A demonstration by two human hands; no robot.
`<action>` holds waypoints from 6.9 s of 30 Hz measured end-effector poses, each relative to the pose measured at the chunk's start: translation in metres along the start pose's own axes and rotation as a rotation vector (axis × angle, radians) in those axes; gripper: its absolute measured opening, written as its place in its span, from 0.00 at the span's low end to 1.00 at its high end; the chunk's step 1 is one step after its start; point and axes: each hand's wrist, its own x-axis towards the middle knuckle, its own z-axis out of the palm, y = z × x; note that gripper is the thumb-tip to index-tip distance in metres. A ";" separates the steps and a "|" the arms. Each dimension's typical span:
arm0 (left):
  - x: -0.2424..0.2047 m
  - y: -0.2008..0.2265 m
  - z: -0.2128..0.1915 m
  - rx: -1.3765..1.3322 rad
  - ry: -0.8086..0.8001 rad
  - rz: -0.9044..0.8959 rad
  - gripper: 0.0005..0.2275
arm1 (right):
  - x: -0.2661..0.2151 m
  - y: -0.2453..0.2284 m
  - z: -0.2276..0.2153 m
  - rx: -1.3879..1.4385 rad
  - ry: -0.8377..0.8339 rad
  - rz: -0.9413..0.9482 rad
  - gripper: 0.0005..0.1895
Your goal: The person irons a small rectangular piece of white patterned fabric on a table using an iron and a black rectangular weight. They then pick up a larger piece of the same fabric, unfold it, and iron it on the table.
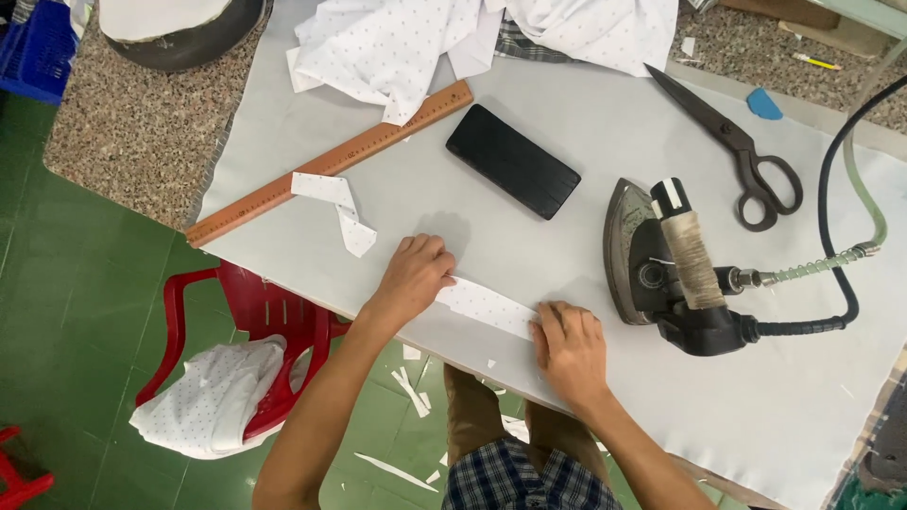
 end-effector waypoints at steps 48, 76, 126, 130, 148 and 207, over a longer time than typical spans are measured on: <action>-0.048 0.166 0.054 0.112 0.171 -0.042 0.36 | -0.028 0.072 -0.137 -0.255 -0.644 0.229 0.33; -0.043 0.157 0.057 0.034 0.246 0.016 0.38 | -0.027 0.066 -0.120 -0.312 -0.572 -0.043 0.27; -0.045 0.107 0.025 0.091 0.140 -0.042 0.38 | -0.003 0.053 -0.105 -0.333 -0.639 -0.079 0.27; -0.045 0.106 0.025 0.087 0.163 -0.039 0.37 | 0.007 0.049 -0.099 -0.294 -0.641 -0.094 0.30; -0.055 0.075 0.015 0.081 0.295 -0.115 0.32 | 0.060 0.026 -0.109 -0.014 -0.866 0.043 0.36; -0.066 0.048 0.024 0.180 0.465 -0.168 0.29 | 0.032 0.081 -0.124 -0.190 -0.259 -0.759 0.42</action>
